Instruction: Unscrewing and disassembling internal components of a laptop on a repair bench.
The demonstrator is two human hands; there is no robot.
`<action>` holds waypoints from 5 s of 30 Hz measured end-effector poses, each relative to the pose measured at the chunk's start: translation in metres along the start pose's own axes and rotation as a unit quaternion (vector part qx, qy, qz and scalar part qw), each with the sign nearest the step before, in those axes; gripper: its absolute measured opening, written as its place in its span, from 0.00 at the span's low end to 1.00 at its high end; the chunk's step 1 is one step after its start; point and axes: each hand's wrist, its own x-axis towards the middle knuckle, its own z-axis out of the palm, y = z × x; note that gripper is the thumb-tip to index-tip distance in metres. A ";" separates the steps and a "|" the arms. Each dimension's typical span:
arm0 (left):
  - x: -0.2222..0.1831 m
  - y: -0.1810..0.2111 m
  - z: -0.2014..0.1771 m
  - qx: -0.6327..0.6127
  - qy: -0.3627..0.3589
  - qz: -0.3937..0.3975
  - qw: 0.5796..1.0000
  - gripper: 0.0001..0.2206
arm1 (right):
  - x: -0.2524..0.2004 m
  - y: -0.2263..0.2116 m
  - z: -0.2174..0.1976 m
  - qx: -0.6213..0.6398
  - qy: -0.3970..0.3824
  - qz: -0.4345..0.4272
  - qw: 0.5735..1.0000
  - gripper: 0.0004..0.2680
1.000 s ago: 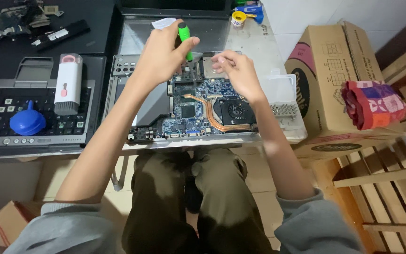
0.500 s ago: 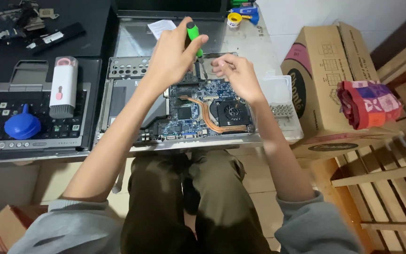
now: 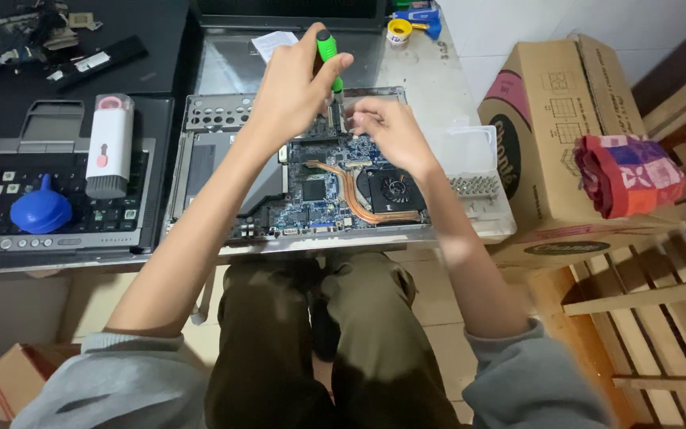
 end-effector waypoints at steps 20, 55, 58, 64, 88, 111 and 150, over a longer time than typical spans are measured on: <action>0.032 -0.026 0.012 0.137 -0.079 -0.004 0.987 0.21 | 0.006 -0.003 0.005 -0.015 0.006 -0.028 0.999 0.07; -0.097 0.082 0.003 -0.191 -0.042 -0.215 0.957 0.11 | -0.065 -0.100 -0.100 0.161 0.100 0.015 0.982 0.06; -0.104 0.069 0.018 -0.209 -0.065 -0.232 0.948 0.09 | -0.070 -0.087 -0.109 0.149 0.124 0.066 0.979 0.08; -0.107 0.064 -0.008 -0.236 -0.040 -0.264 0.934 0.09 | -0.098 -0.047 -0.207 0.129 0.280 0.060 0.949 0.05; -0.121 0.040 -0.007 -0.291 0.092 -0.278 0.911 0.14 | -0.143 -0.015 -0.124 -0.289 0.068 0.012 0.955 0.03; -0.121 0.039 -0.007 -0.309 0.194 -0.280 0.888 0.16 | -0.100 -0.028 -0.131 -0.303 0.095 -0.062 0.946 0.06; -0.125 0.025 -0.012 -0.323 0.270 -0.351 0.836 0.21 | 0.113 0.037 0.011 -0.490 -0.216 0.065 0.842 0.24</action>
